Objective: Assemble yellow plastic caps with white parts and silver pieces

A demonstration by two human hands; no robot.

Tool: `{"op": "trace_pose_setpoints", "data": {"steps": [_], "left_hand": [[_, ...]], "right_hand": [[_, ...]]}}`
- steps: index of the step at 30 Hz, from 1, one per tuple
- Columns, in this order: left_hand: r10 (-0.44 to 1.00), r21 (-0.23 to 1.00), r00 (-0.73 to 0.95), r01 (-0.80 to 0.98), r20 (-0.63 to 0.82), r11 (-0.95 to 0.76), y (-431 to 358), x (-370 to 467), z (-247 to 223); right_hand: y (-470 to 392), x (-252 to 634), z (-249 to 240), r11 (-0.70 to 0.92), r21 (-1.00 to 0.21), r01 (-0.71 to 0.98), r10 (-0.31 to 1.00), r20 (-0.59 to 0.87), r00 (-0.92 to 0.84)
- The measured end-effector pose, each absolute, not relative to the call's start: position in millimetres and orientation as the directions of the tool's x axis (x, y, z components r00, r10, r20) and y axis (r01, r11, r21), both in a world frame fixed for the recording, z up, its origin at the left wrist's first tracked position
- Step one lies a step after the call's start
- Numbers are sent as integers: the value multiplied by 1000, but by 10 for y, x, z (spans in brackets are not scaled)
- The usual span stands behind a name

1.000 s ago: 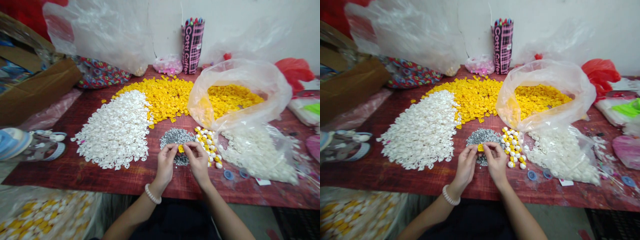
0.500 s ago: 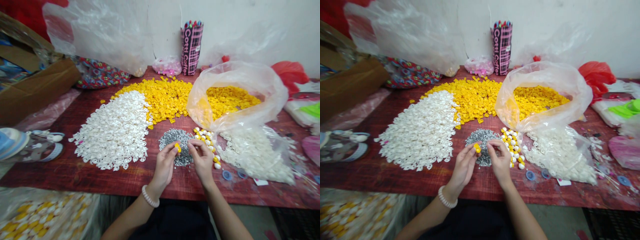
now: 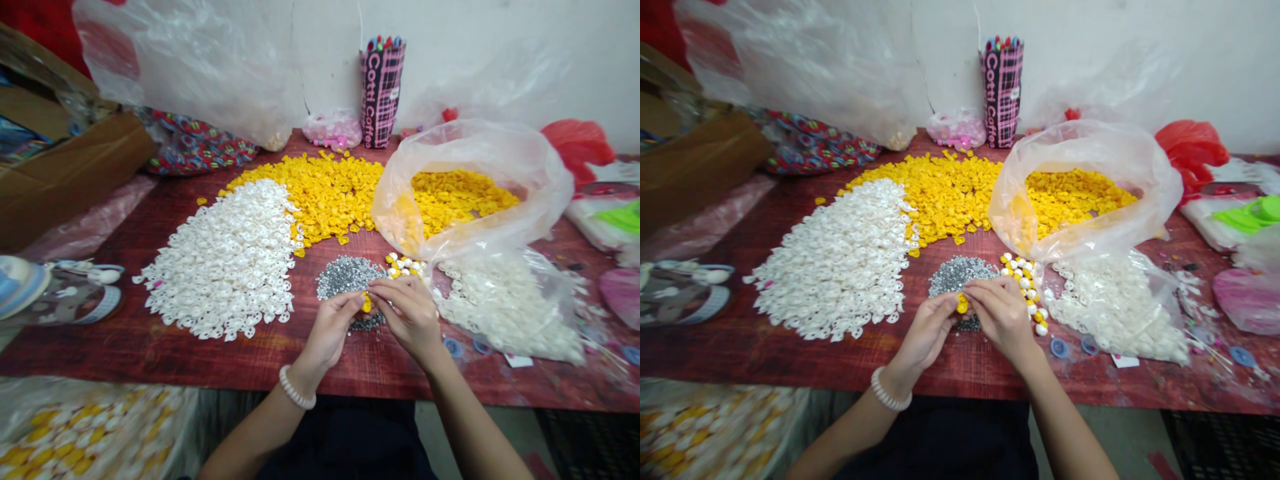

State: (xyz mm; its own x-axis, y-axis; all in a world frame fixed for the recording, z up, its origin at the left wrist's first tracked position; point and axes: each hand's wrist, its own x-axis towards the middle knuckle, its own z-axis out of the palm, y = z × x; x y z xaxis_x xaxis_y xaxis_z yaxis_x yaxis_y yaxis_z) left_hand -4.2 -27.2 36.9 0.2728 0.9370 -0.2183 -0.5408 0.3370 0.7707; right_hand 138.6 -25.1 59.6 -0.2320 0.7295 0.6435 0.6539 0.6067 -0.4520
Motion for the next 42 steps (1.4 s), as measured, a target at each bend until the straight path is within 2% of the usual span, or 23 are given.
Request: {"op": "trace_pose_setpoints", "data": {"steps": [7, 11, 14, 17, 19, 21, 22, 25, 28, 33, 36, 38, 39, 40, 41, 42], "left_hand": [[935, 721, 263, -598, -236, 350, -266, 19, 377], [906, 603, 311, -677, -286, 422, -265, 39, 340], [868, 497, 334, -719, -368, 487, -252, 24, 308], [829, 429, 370, -724, -419, 540, -240, 4, 287], [814, 397, 397, -726, -425, 561, -237, 0, 283], [806, 364, 417, -737, -420, 570, -238, 4, 286], [804, 345, 427, -744, -414, 573, -238, 7, 291], [804, 307, 445, -761, -394, 572, -235, 1, 308], [811, 307, 435, -769, -392, 561, -224, -32, 313], [809, 306, 417, -774, -414, 555, -191, -82, 296], [807, 300, 414, -776, -421, 555, -159, -87, 287], [811, 315, 401, -775, -427, 549, -128, -79, 281], [815, 325, 387, -776, -431, 540, -109, -72, 277], [822, 334, 369, -781, -434, 527, -88, -62, 272], [829, 340, 346, -790, -439, 510, -66, -51, 267], [836, 343, 318, -802, -448, 489, -42, -38, 263]], "right_hand": [[-316, 1412, 533, 614, -332, 716, 692, 663, -287], [-371, 1444, 558, 578, -426, 696, 766, 577, -283], [-261, 1639, 628, 481, -528, 700, 822, 549, -150], [133, 2041, 670, 277, -552, 786, 811, 573, 116], [531, 2351, 647, 100, -495, 863, 833, 516, 199], [943, 2605, 581, -16, -341, 940, 930, 340, 140], [1124, 2693, 536, -36, -210, 977, 974, 211, 81], [1484, 2800, 392, 17, -123, 992, 999, 46, -12], [1573, 2782, 289, 52, -87, 995, 999, 2, -52], [1497, 2807, 290, 35, -77, 996, 998, 57, -30], [1419, 2827, 391, -5, -105, 994, 990, 138, 20], [1302, 2777, 484, -33, -195, 980, 972, 221, 76], [1210, 2720, 531, -28, -298, 954, 959, 262, 110], [1096, 2639, 574, 0, -458, 889, 943, 296, 152], [960, 2536, 610, 58, -640, 766, 933, 308, 186], [809, 2414, 637, 110, -773, 625, 939, 287, 189]]}}
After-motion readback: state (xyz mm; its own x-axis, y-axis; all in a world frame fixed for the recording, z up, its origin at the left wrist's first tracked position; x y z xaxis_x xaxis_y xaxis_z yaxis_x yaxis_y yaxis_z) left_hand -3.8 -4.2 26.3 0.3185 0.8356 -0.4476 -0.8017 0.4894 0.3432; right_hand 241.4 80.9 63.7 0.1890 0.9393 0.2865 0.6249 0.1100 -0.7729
